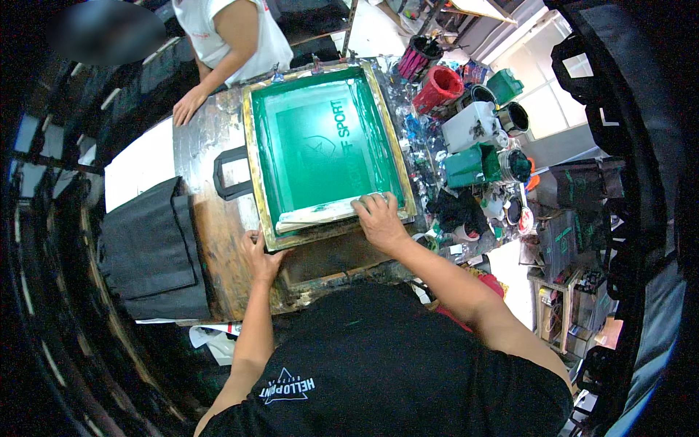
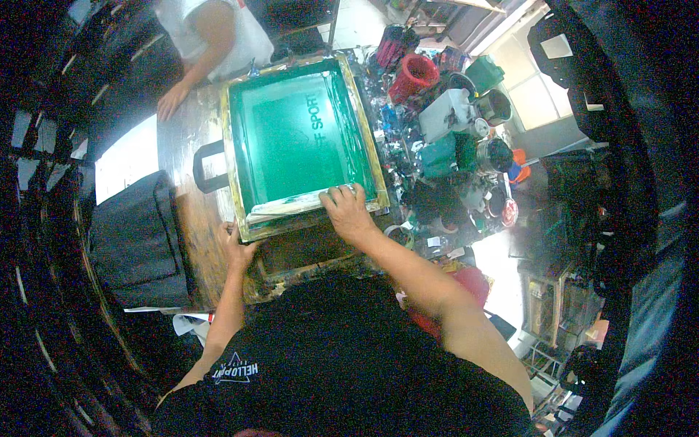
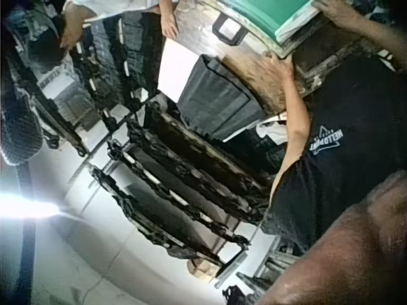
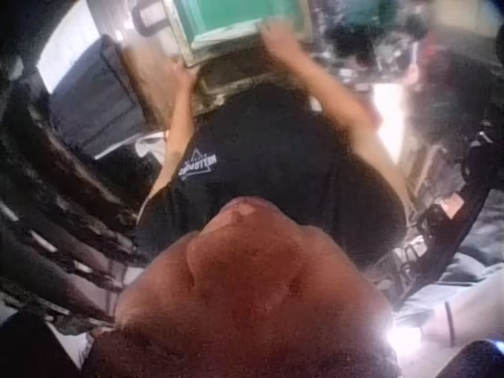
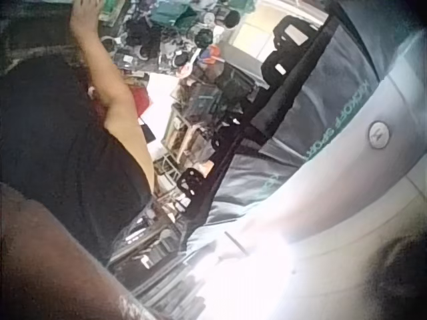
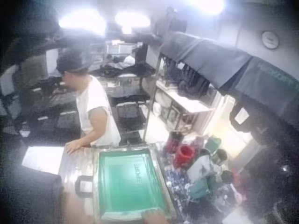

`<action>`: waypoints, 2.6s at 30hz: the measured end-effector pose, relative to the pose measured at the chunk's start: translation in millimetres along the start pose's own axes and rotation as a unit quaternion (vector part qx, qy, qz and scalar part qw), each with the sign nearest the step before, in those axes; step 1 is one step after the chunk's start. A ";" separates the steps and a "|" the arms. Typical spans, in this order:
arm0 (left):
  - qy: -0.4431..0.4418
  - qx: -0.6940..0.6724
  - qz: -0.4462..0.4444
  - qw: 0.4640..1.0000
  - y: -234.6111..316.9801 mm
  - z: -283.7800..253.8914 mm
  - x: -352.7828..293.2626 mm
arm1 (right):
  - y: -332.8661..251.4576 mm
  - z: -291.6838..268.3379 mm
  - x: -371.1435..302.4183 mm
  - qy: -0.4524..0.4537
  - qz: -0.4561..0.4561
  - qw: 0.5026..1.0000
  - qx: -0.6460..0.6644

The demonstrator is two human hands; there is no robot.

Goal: The person screen prints a logo onto black tote bags by placing each bag onto a platform, lowering a screen frame, and pulling a squeegee with green ink across the screen.

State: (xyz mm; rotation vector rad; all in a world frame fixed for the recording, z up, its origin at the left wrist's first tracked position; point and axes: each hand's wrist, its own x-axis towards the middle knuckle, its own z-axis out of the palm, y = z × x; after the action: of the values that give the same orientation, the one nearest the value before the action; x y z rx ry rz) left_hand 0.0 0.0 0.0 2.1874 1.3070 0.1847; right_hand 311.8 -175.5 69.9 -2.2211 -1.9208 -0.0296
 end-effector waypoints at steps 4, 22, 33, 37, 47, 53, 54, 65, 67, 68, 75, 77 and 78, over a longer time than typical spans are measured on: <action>0.049 -0.206 0.044 0.976 28.2 -4.0 -12.4 | -1.6 -51.2 4.8 0.003 -0.001 1.000 0.007; 0.182 -0.229 0.077 0.953 107.4 -101.2 121.8 | 31.1 -255.9 228.8 0.280 -0.033 0.951 -0.126; 0.092 -0.075 -0.092 0.989 22.4 18.3 66.4 | 33.9 -297.6 269.1 0.202 0.008 0.979 -0.020; 0.083 -0.032 -0.096 0.991 6.9 16.8 82.0 | 38.2 -299.9 278.7 0.220 0.009 0.975 -0.031; 0.174 -0.132 0.039 0.975 51.6 -65.8 123.9 | 57.8 -274.7 285.5 0.261 -0.022 0.961 -0.090; 0.155 -0.250 0.053 0.954 6.7 -213.9 127.9 | 45.7 -273.5 265.6 0.243 0.009 0.964 -0.104; 0.150 -0.282 0.009 0.948 2.8 -236.9 114.1 | 41.8 -270.0 258.6 0.246 0.010 0.964 -0.101; 0.413 0.048 -0.169 0.893 -224.5 -260.8 32.7 | 23.9 -257.3 231.9 0.208 0.024 0.971 -0.112; 0.307 0.091 -0.078 0.944 -232.0 -231.4 -11.6 | 31.1 -245.1 225.5 0.227 0.016 0.966 -0.123; 0.224 0.149 -0.075 0.960 -220.5 -215.2 -23.9 | 33.8 -248.8 221.1 0.215 0.028 0.967 -0.133; 0.129 0.262 -0.173 0.941 -200.8 -156.7 -62.6 | 31.8 -252.8 232.8 0.239 -0.017 0.960 -0.142; 0.159 0.268 -0.199 0.929 -189.1 -152.7 -52.2 | 33.0 -256.5 233.1 0.204 0.019 0.970 -0.127; 0.162 0.283 -0.180 0.928 -191.5 -152.9 -52.2 | 31.9 -257.5 233.1 0.203 0.020 0.970 -0.129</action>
State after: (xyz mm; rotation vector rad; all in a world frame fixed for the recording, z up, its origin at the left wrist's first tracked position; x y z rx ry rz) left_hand -233.4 85.8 31.0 2.3804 2.1417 0.0207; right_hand 409.3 5.1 352.1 -2.1860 -1.7225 -0.7087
